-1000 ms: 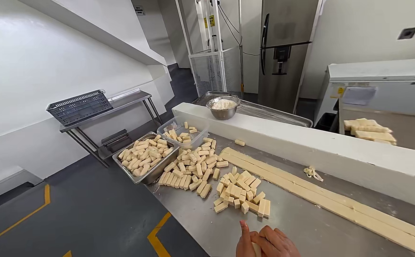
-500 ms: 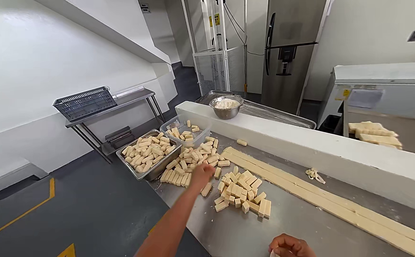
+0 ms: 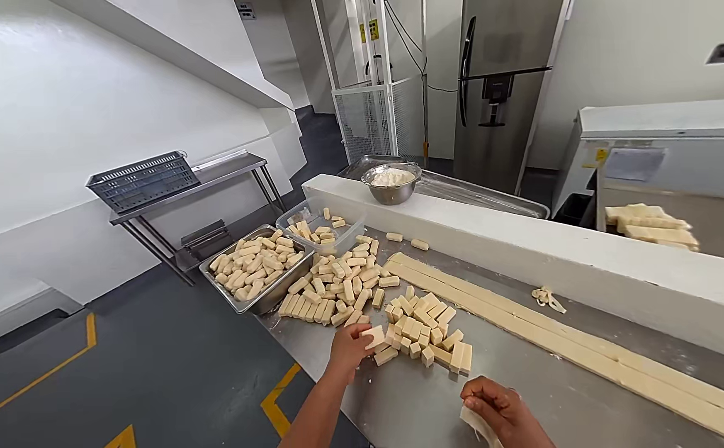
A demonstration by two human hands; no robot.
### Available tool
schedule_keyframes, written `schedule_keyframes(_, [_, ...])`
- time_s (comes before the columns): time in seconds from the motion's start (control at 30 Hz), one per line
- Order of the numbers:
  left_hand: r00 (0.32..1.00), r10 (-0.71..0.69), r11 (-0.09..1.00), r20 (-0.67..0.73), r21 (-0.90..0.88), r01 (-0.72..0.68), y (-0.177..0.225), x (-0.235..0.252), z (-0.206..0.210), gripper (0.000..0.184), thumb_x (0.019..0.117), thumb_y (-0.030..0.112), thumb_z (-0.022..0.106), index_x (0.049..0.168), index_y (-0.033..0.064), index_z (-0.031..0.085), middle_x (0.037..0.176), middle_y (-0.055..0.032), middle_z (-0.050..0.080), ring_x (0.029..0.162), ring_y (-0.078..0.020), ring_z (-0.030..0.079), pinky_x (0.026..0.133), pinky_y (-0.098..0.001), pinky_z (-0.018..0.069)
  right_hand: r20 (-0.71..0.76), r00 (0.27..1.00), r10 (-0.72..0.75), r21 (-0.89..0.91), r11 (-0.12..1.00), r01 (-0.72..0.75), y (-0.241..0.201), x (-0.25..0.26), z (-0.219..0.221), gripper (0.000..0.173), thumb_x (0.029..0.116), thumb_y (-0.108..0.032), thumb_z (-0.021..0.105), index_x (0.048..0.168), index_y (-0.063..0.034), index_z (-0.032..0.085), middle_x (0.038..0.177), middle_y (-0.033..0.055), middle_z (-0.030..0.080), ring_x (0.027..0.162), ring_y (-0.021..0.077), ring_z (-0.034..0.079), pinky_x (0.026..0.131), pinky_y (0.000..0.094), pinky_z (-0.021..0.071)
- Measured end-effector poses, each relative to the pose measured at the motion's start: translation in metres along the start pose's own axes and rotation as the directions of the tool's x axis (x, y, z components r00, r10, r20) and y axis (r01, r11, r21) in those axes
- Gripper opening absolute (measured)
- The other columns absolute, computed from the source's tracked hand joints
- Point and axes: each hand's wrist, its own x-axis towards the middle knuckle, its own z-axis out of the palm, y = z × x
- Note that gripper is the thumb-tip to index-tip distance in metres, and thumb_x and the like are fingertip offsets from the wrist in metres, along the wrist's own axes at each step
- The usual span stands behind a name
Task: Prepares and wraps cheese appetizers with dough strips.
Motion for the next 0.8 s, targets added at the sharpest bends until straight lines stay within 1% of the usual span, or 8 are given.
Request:
schedule_keyframes(0.1, [0.992,0.071,0.935,-0.101,0.353,-0.031,-0.017,-0.005,-0.012,0.032,0.0969,0.009,0.066,0.126,-0.0028,0.066,0.123,-0.024,0.066,0.115,-0.0342,0.065,0.102,-0.0485,0.051,0.055,0.973,0.226,-0.068,0.973,-0.222,-0.004,0.006,0.004,0.019,0.0963,-0.016,0.068,0.111,-0.0025,0.068,0.07,-0.0033,0.062,0.059,0.0026,0.053,0.058,0.0217,0.046])
schedule_keyframes(0.2, [0.987,0.095,0.802,-0.133,0.597,0.004,-0.009,-0.01,-0.005,0.036,0.0947,0.017,0.07,0.125,-0.0021,0.065,0.125,-0.0215,0.066,0.121,-0.0347,0.062,0.107,-0.0497,0.0461,0.233,0.846,0.479,-0.084,0.877,-0.473,-0.008,0.018,0.006,0.03,0.0985,-0.009,0.063,0.127,-0.0003,0.059,0.081,0.0041,0.065,0.068,0.0117,0.059,0.069,0.0326,0.0516])
schedule_keyframes(0.3, [0.986,0.137,0.664,-0.093,0.747,-0.022,-0.001,-0.014,0.01,0.034,0.0969,0.013,0.064,0.125,-0.0058,0.062,0.134,-0.0218,0.06,0.13,-0.033,0.056,0.112,-0.0432,0.0424,0.328,0.82,0.47,0.039,0.86,-0.508,-0.006,0.016,0.007,0.034,0.0966,-0.001,0.058,0.131,-0.0017,0.055,0.085,0.0027,0.068,0.074,0.0096,0.064,0.073,0.0302,0.0547])
schedule_keyframes(0.4, [0.982,0.174,0.635,-0.075,0.771,-0.054,-0.001,-0.01,0.015,0.036,0.0987,0.009,0.06,0.131,-0.0066,0.057,0.134,-0.0235,0.06,0.129,-0.0341,0.057,0.111,-0.0429,0.0434,0.339,0.865,0.371,0.167,0.881,-0.443,-0.002,0.01,0.008,0.032,0.0957,0.001,0.056,0.127,-0.0043,0.054,0.086,-0.0004,0.069,0.075,0.0082,0.067,0.073,0.0281,0.0563])
schedule_keyframes(0.53, [0.993,0.113,0.655,0.029,0.75,-0.097,0.009,-0.004,0.009,0.057,0.0965,0.003,0.058,0.152,0.008,0.046,0.149,-0.0246,0.048,0.131,-0.0403,0.055,0.11,-0.0509,0.0453,0.334,0.857,0.393,0.237,0.845,-0.48,0.002,0.01,0.012,0.027,0.0953,0.002,0.057,0.121,-0.0051,0.054,0.082,0.0016,0.071,0.072,0.0141,0.072,0.073,0.034,0.0618])
schedule_keyframes(0.6, [0.991,0.111,0.691,0.081,0.71,-0.135,0.009,-0.001,0.007,0.052,0.0971,0.0,0.055,0.149,0.0086,0.05,0.152,-0.0271,0.042,0.134,-0.0416,0.051,0.111,-0.0501,0.0453,0.295,0.825,0.482,0.201,0.813,-0.546,0.003,0.011,0.015,0.025,0.0939,0.001,0.062,0.117,-0.0033,0.055,0.082,0.0036,0.071,0.073,0.0151,0.072,0.073,0.0342,0.0613])
schedule_keyframes(0.67, [0.984,0.154,0.739,0.088,0.651,-0.174,0.008,-0.001,0.004,0.044,0.0993,0.002,0.054,0.144,0.0058,0.055,0.146,-0.0283,0.047,0.134,-0.0407,0.051,0.112,-0.0486,0.0431,0.266,0.784,0.561,0.178,0.771,-0.612,0.004,0.011,0.017,0.028,0.0929,-0.001,0.067,0.119,-0.0017,0.055,0.086,0.0046,0.071,0.076,0.0132,0.07,0.074,0.0318,0.0588])
schedule_keyframes(0.8, [0.958,0.231,0.787,0.169,0.547,-0.286,0.021,-0.038,0.004,0.035,0.1017,0.012,0.058,0.135,0.002,0.062,0.132,-0.0241,0.06,0.12,-0.0344,0.061,0.107,-0.0455,0.0485,0.256,0.769,0.586,0.178,0.753,-0.633,-0.003,0.01,0.019,0.045,0.0934,0.0,0.065,0.134,-0.0005,0.047,0.094,0.0067,0.072,0.08,0.0119,0.07,0.077,0.0308,0.0577])
